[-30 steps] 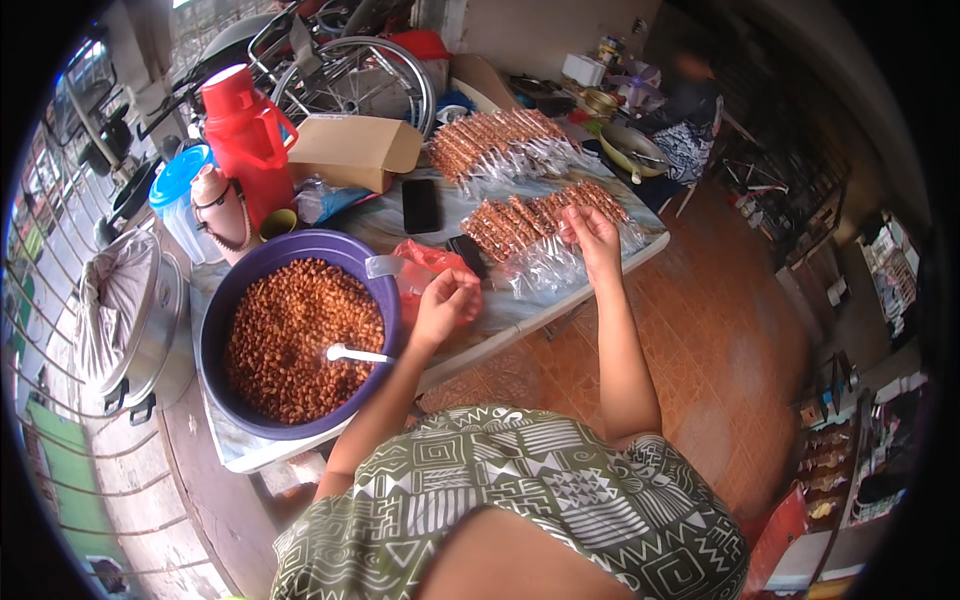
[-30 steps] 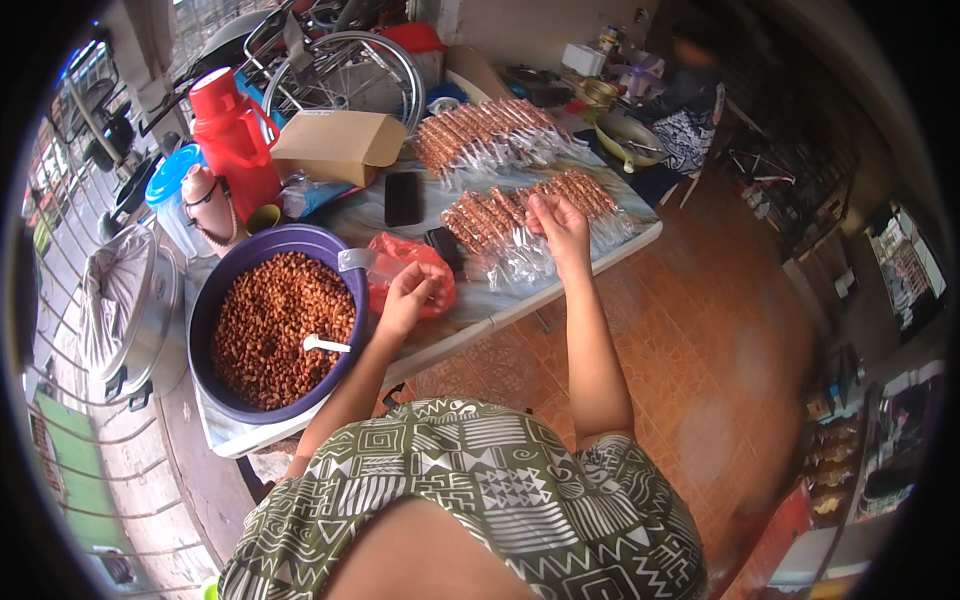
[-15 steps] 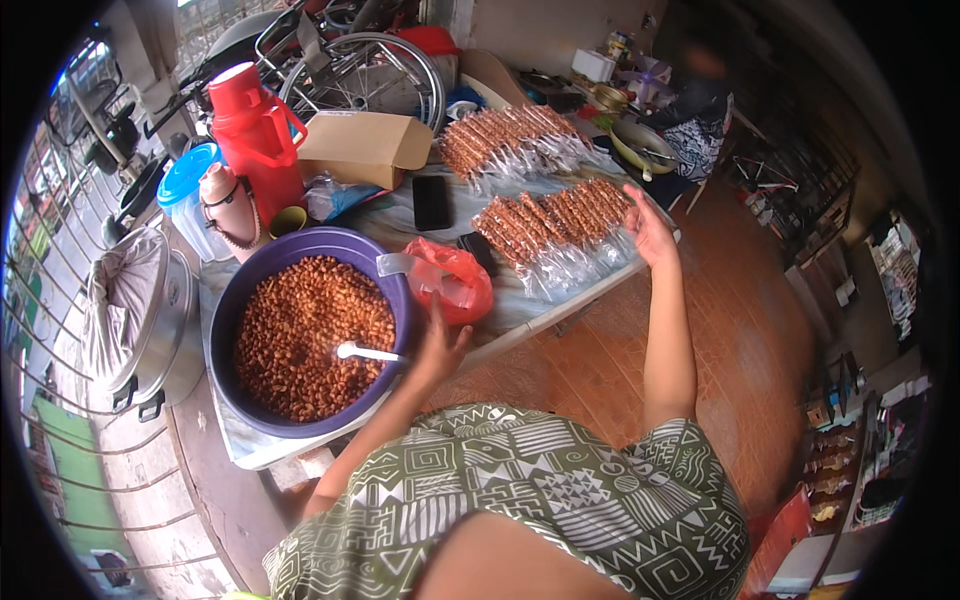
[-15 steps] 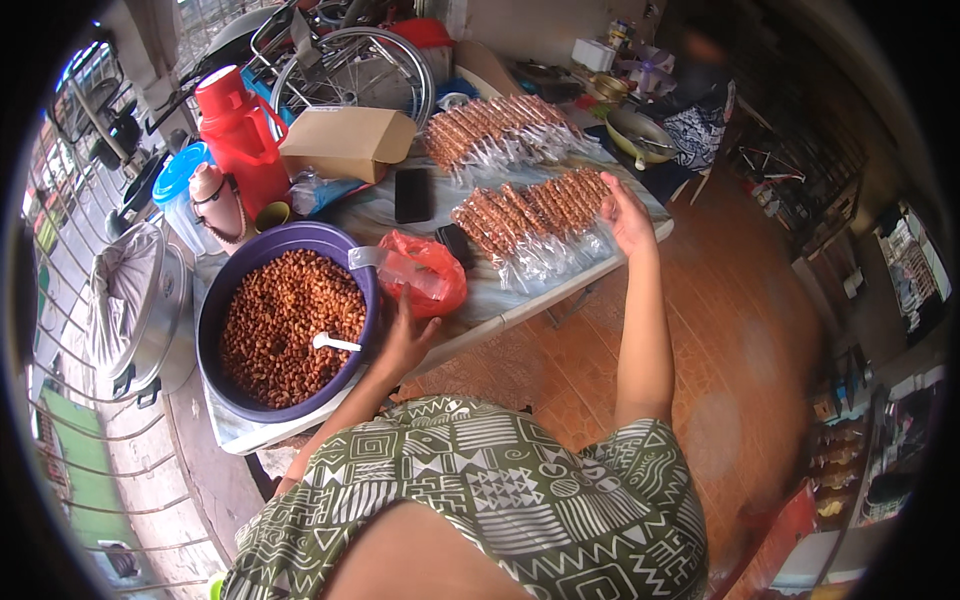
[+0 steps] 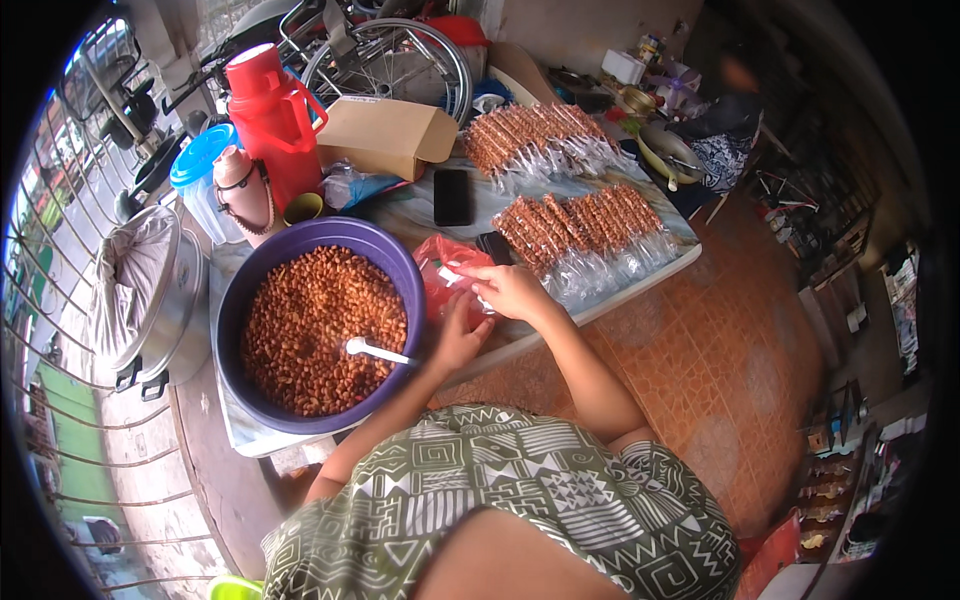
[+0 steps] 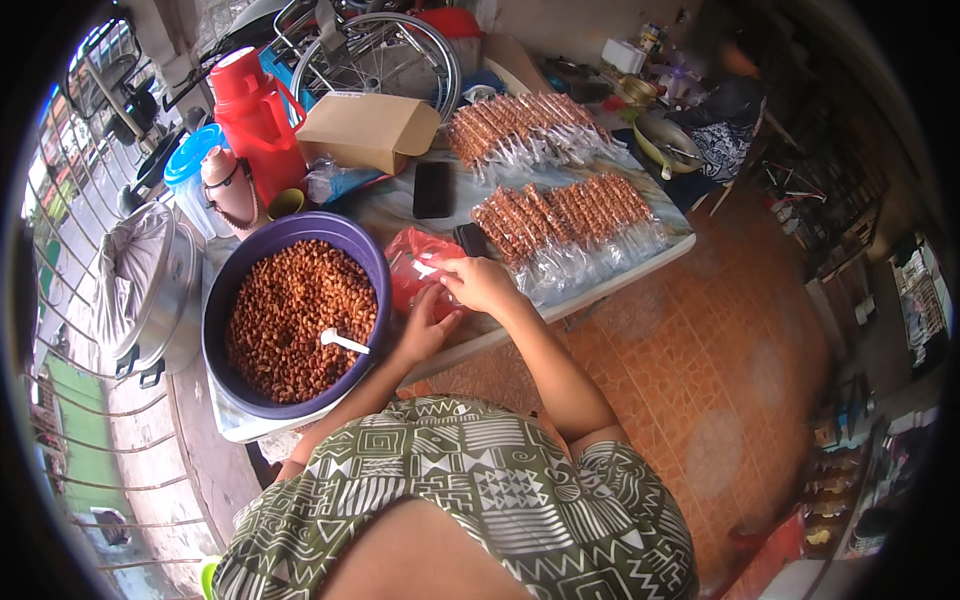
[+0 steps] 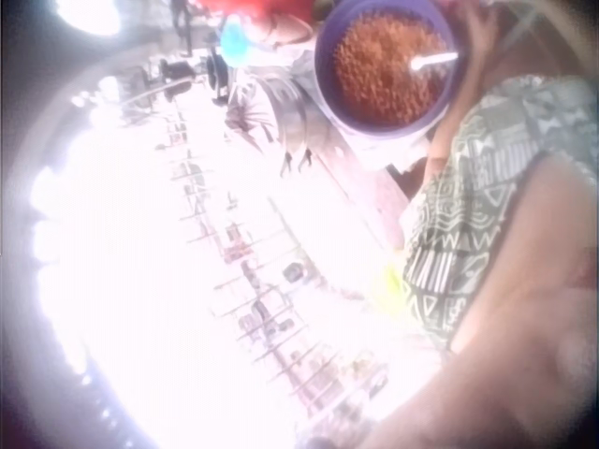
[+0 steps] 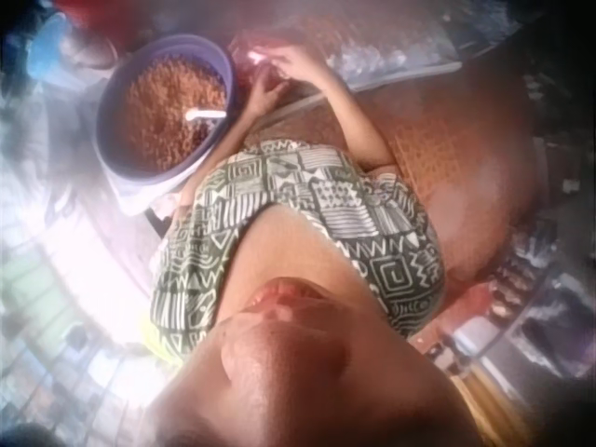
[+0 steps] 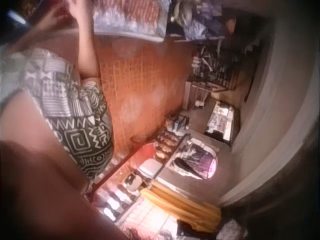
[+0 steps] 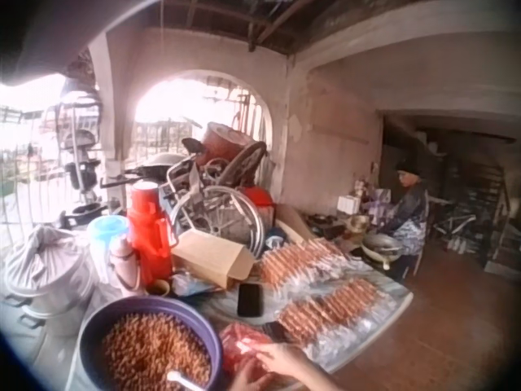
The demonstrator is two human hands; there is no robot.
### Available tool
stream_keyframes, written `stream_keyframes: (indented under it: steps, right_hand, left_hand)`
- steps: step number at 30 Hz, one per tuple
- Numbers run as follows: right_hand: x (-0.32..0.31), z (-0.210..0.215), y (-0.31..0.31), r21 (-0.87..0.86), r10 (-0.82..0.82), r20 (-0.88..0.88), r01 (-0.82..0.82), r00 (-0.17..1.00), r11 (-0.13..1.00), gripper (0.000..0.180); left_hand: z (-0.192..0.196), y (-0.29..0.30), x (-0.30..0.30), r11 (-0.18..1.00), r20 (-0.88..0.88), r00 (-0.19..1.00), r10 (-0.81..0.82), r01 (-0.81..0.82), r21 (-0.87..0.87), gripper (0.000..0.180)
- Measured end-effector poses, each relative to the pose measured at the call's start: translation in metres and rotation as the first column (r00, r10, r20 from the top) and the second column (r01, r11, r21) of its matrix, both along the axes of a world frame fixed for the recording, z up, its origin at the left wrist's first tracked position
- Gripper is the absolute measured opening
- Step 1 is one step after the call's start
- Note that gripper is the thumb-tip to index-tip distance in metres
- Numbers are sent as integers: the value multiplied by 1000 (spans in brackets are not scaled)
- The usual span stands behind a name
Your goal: The person scoops roasted peanuts from a large purple bowl into small clear plastic bags using a white plastic spoon. After filling each bag, the person places it on a tray with other filled bags. The process repeats continuously throughout the clip.
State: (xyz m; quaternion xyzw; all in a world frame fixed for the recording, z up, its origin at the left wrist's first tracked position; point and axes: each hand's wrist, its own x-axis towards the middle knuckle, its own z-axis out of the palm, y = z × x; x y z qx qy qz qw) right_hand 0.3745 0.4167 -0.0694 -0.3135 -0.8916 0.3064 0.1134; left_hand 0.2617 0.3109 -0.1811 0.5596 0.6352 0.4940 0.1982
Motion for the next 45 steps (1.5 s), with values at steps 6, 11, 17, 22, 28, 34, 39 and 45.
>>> stream_keyframes:
  steps: [6,11,17,22,28,34,39,45]
  right_hand:
    - [-7,-20,25,97,-36,101,26,994,995,32]
    - [44,22,78,-249,-207,-410,109,888,962,61]
    - [173,53,177,-406,-718,-385,593,579,696,61]
    - [87,94,10,-459,-124,-517,-152,847,875,41]
    - [74,70,-52,-435,-238,-792,-246,562,866,49]
    - [101,61,-107,-293,-133,-805,-192,578,937,53]
    - [107,44,-125,-296,-123,-774,-182,621,938,50]
    - [86,30,-131,-388,-128,-739,-262,661,883,47]
  left_hand:
    - [44,-19,-2,990,-275,951,139,-123,74,49]
    - [71,-45,5,991,164,978,-133,130,30,37]
    - [106,-66,25,863,211,849,-485,504,-45,35]
    - [127,-63,48,918,425,820,-383,387,80,57]
    - [144,-59,40,545,981,-166,-104,815,196,90]
    - [160,-69,51,864,974,14,-228,464,196,61]
    - [184,-79,12,891,929,157,-335,374,258,52]
    - [189,-102,-10,900,874,252,-417,250,357,47]
